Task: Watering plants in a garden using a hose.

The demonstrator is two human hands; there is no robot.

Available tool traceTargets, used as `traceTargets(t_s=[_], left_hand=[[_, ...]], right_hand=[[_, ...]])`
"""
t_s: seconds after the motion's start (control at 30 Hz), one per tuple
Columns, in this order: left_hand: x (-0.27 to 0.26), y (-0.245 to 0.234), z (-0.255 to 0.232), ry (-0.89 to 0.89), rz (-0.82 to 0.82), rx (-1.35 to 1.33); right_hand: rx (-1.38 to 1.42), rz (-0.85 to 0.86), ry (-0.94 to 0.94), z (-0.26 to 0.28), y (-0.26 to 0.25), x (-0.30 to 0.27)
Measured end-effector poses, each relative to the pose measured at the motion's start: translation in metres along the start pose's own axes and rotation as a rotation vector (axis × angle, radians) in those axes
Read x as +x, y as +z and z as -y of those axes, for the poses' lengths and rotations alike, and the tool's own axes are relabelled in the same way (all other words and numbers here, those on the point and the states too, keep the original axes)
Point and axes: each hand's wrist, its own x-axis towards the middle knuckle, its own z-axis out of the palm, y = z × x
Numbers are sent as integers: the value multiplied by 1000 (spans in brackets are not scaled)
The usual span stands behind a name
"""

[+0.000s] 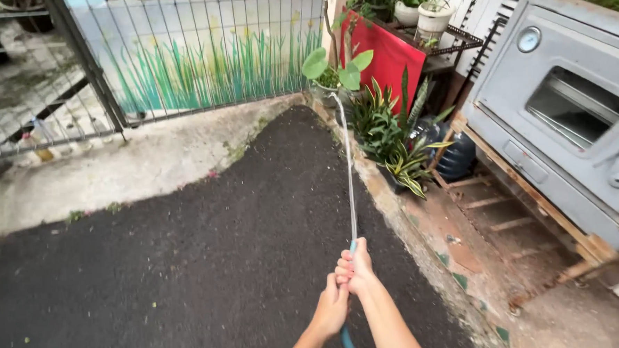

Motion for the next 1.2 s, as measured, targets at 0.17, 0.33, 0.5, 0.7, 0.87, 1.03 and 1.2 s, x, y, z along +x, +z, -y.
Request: traceTargets(t_s=[0.17,0.33,0.5,0.7,0.87,1.03,1.2], left_hand=[[60,-20,-5,-7,48,-132],[102,-30,8,74,120,-219],[127,-26,32,-21,199,-273],[136,-26,58,-45,264,-307],[126,-28,43,-35,288,-315],[113,-24,35,54,309,-247],[88,11,29,23,308,-180]], right_hand=[[-53,-33,-19,30,38,36],[-81,-177,-46,33,47,66],[-121,-160,-73,46,34,82],[-138,-171,-69,38,31,81],[-143,-176,-101,38,36,70],[-142,-174,-129,36,34,49],[-136,-142,-122,46,-1,21]])
